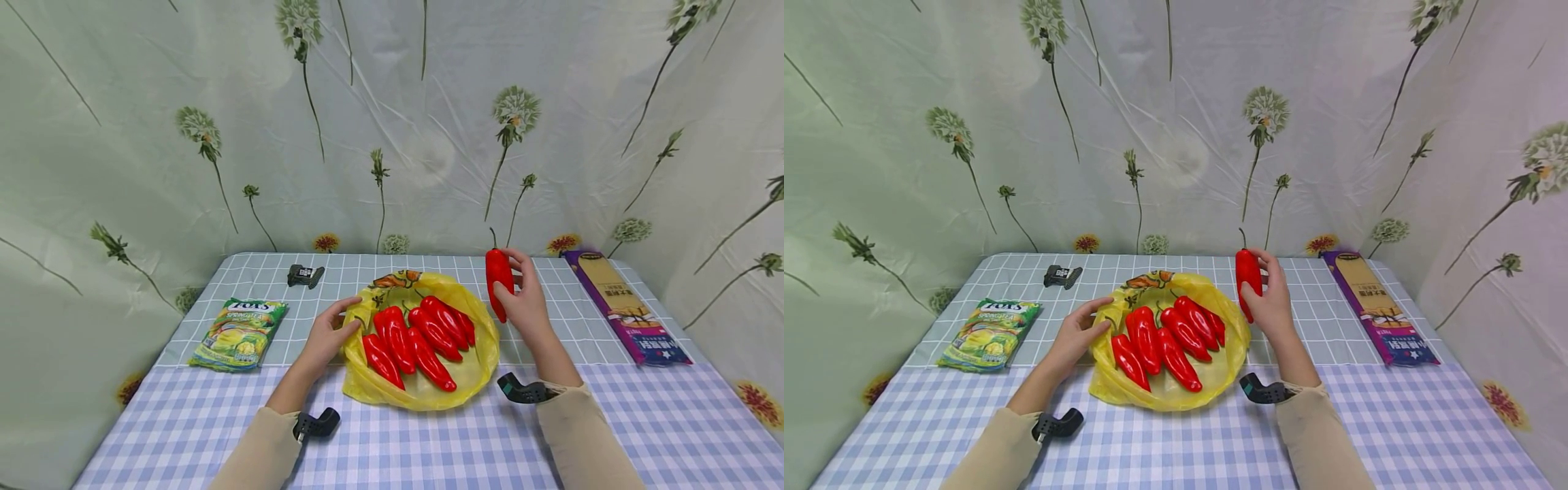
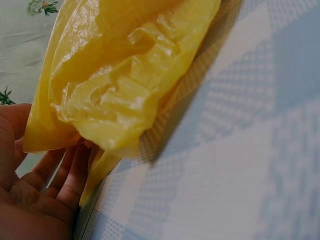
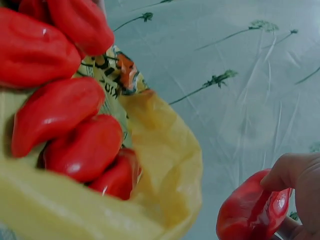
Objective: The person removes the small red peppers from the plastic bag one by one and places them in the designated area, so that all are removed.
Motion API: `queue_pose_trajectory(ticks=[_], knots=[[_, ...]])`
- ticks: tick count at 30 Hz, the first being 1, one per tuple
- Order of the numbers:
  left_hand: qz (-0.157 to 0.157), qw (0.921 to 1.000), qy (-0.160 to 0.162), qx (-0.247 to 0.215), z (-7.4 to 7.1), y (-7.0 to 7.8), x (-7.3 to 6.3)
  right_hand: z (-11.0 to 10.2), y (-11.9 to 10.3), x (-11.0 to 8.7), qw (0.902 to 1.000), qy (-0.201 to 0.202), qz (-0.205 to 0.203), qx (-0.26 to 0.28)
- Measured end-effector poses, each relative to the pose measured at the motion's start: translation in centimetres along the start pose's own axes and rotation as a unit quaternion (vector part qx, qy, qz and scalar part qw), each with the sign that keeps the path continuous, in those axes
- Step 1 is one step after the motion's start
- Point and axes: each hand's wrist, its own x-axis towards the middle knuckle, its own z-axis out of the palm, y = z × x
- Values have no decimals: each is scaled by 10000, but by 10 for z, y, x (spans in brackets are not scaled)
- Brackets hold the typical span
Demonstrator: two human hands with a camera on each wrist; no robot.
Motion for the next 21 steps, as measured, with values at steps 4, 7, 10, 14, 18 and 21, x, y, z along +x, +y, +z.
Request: queue_pose_trajectory(ticks=[4,7,10,14,18,21], knots=[[-6,10000,4,-18,0,0,0,-3,7,2,9998,3,205,-24],[-47,10000,-1,-41,0,1,0,-5,12,4,9991,-2,417,-101],[-68,9999,5,-101,0,2,0,-5,19,5,9984,13,540,-162],[-31,9999,1,-120,0,2,0,-4,29,6,9973,49,682,-255],[-53,10000,-12,-56,1,2,-1,-3,36,6,9951,54,931,-341],[-17,10000,-16,-12,1,2,-1,-3,41,8,9931,5,1096,-423]])
